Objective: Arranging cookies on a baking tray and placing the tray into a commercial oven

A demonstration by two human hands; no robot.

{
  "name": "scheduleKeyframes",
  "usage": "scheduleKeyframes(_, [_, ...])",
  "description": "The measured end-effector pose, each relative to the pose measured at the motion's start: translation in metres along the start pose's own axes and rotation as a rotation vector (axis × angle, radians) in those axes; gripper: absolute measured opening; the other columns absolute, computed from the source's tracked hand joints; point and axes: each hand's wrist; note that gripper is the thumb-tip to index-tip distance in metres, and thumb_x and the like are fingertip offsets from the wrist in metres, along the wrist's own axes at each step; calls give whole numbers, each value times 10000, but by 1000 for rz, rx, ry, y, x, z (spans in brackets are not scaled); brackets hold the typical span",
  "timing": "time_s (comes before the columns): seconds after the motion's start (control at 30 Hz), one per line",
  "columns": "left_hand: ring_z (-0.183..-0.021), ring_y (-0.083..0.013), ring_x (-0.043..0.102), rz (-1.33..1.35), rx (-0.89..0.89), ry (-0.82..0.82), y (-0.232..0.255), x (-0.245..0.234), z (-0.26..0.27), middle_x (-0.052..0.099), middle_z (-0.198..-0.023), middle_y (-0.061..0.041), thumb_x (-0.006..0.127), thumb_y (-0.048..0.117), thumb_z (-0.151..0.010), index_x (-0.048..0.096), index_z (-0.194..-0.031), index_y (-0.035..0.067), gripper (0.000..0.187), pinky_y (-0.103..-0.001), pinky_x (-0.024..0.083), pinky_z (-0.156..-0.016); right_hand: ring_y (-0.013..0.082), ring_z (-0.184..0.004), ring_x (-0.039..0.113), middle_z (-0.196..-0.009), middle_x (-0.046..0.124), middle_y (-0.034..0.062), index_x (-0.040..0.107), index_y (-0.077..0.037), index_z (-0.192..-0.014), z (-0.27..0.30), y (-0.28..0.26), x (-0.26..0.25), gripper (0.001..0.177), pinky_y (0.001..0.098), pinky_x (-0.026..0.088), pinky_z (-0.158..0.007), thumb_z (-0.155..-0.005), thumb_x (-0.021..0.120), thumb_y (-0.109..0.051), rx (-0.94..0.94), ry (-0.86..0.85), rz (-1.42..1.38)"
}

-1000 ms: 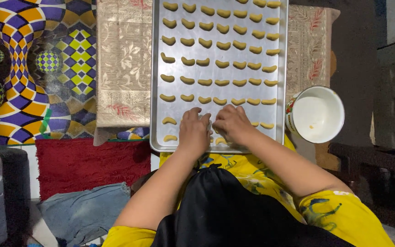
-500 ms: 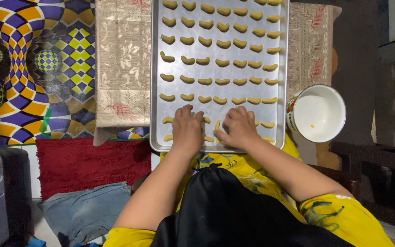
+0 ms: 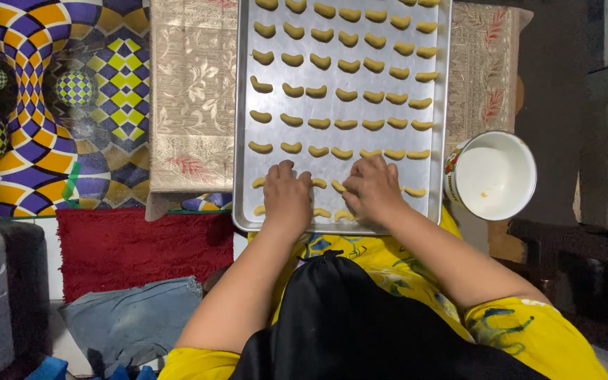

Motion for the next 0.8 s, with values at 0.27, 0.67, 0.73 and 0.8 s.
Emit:
scheduleKeyframes(0.27, [-1340, -458, 429, 17, -63, -43, 1, -12, -2, 523, -1357, -260, 822, -18, -773, 734, -1215, 49, 456, -640, 333, -1129, 253, -1161, 504, -1079, 618, -18, 793, -234, -905, -7, 6, 5, 118, 419, 361, -864, -822, 786, -319, -4, -39, 100])
scheduleKeyframes(0.67, [-1328, -460, 429, 29, -61, -6, -12, -15, -1, 520, -1346, -253, 830, 15, -761, 726, -1240, 48, 491, -640, 325, -1122, 292, -1213, 517, -1152, 671, 49, 745, -210, -1195, -33, -23, 10, 382, 452, 371, -900, -917, 685, -466, -48, -109, 12])
scheduleKeyframes(0.73, [-1327, -461, 428, 36, -65, -8, -14, -14, -2, 521, -1345, -254, 827, 13, -761, 726, -1240, 46, 490, -642, 320, -1123, 291, -1220, 519, -1160, 679, 53, 742, -199, -1206, -39, -27, 14, 376, 442, 367, -899, -942, 662, -455, -43, -133, -11])
scheduleKeyframes(0.8, [-1310, -463, 447, 51, -54, 6, -16, -10, -3, 534, -1321, -259, 805, -1, -779, 737, -1212, 42, 440, -631, 349, -1104, 275, -1109, 546, -1044, 681, 50, 771, -161, -1077, -42, -29, 15, 246, 399, 376, -832, -952, 670, -347, -113, -60, -40])
Point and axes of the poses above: each hand's wrist, its own z-axis away from the middle knuckle, its own x-axis out of the palm, y = z × x
